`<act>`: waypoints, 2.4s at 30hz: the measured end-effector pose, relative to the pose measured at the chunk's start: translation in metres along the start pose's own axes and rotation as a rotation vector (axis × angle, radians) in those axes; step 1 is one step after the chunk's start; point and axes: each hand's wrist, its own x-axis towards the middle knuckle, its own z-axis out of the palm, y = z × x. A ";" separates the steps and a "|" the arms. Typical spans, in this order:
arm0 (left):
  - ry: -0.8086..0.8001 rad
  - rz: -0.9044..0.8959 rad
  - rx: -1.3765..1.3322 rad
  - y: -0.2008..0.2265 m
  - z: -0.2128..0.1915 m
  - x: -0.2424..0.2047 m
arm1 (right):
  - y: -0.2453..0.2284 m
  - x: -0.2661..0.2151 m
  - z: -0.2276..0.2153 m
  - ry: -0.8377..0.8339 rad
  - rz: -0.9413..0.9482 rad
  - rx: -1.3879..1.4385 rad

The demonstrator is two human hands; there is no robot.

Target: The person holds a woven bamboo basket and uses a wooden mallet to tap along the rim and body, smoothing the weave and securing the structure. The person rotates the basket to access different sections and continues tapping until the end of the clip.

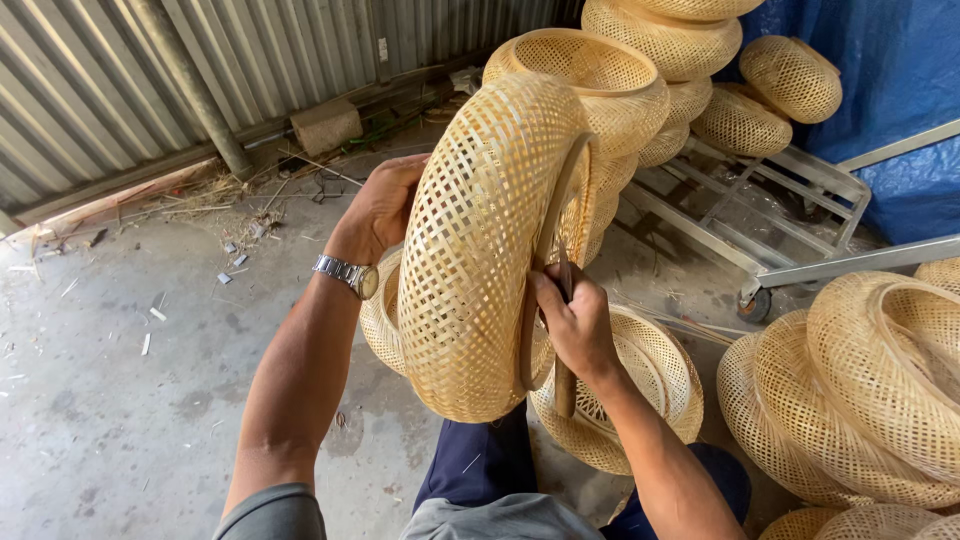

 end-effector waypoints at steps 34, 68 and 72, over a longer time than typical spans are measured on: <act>-0.032 0.210 0.001 -0.103 0.030 -0.031 | 0.043 -0.020 -0.118 0.309 0.484 0.412; -0.355 0.305 0.133 -0.089 0.057 -0.035 | 0.200 -0.147 -0.187 0.628 0.518 0.643; -0.538 0.450 0.080 -0.071 0.056 -0.060 | 0.185 -0.149 -0.239 0.582 0.468 0.570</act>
